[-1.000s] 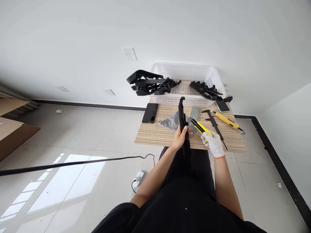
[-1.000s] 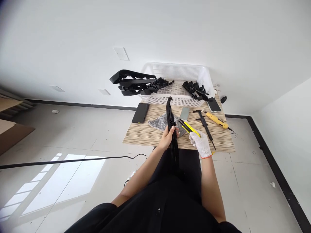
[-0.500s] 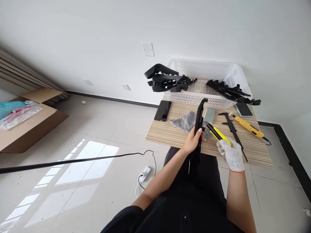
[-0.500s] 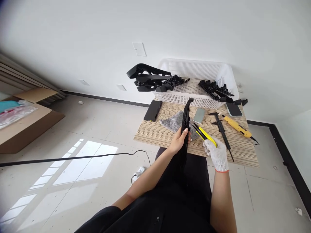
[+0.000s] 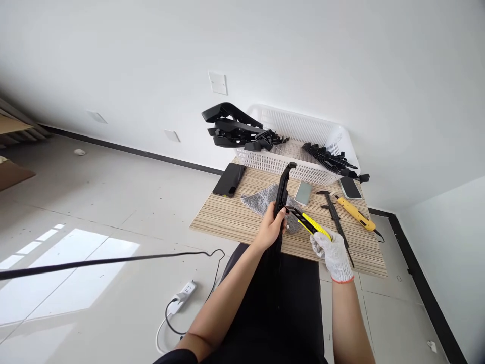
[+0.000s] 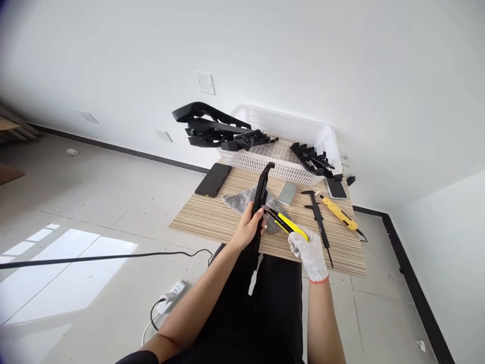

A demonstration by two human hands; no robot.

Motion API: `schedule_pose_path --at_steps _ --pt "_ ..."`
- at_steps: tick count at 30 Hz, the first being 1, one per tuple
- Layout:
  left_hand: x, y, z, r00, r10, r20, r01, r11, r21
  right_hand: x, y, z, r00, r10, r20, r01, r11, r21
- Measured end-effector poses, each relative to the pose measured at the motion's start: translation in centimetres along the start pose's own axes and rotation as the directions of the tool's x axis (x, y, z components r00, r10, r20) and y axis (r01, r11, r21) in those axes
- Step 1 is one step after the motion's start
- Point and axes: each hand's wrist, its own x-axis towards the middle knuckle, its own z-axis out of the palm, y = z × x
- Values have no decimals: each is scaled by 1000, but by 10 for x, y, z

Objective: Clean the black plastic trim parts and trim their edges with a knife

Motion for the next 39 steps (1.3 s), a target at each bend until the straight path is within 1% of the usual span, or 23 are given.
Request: schedule_pose_path --at_steps 4,7,9,11,13,15,17,19,22,24,29,34,36,39 --pt "14 17 -3 999 24 49 -25 1000 13 13 -22 -10 996 -36 81 41 997 -61" --pt "20 21 -7 999 46 29 -47 999 28 24 -33 -11 993 -53 101 62 994 -90" --pt "19 18 -10 999 47 -19 -47 998 33 29 -31 -6 993 -59 102 70 992 -101" --pt "16 13 -13 998 18 -64 -16 999 34 32 -23 1 991 -77 113 94 984 -151" --pt "12 9 -15 997 1 -81 3 999 51 34 -13 4 987 -82 135 111 968 -224" --pt "10 7 -17 996 4 -91 0 999 47 35 -7 4 989 -95 117 122 960 -253" --pt "9 7 -17 996 -1 -94 4 999 40 35 -6 3 992 -103 73 119 959 -257" --pt "8 7 -16 995 -8 -96 12 999 40 34 -9 2 995 -81 60 94 960 -264" --pt "7 6 -15 995 -7 -101 13 998 54 31 -17 4 994 -39 102 63 967 -247" --pt "6 6 -15 995 -9 -98 15 998 62 31 -20 6 992 -33 122 63 967 -246" --pt "5 6 -17 998 -12 -57 16 998 64 32 -20 9 994 -59 92 81 965 -251" --pt "7 5 -15 1000 -4 -8 6 989 151 27 -20 9 991 -105 84 121 970 -213" --pt "8 5 -14 1000 -9 -3 10 986 167 27 -20 8 987 -129 93 146 968 -205" --pt "8 5 -13 999 -21 -32 26 985 171 29 -18 6 980 -162 116 185 958 -221"
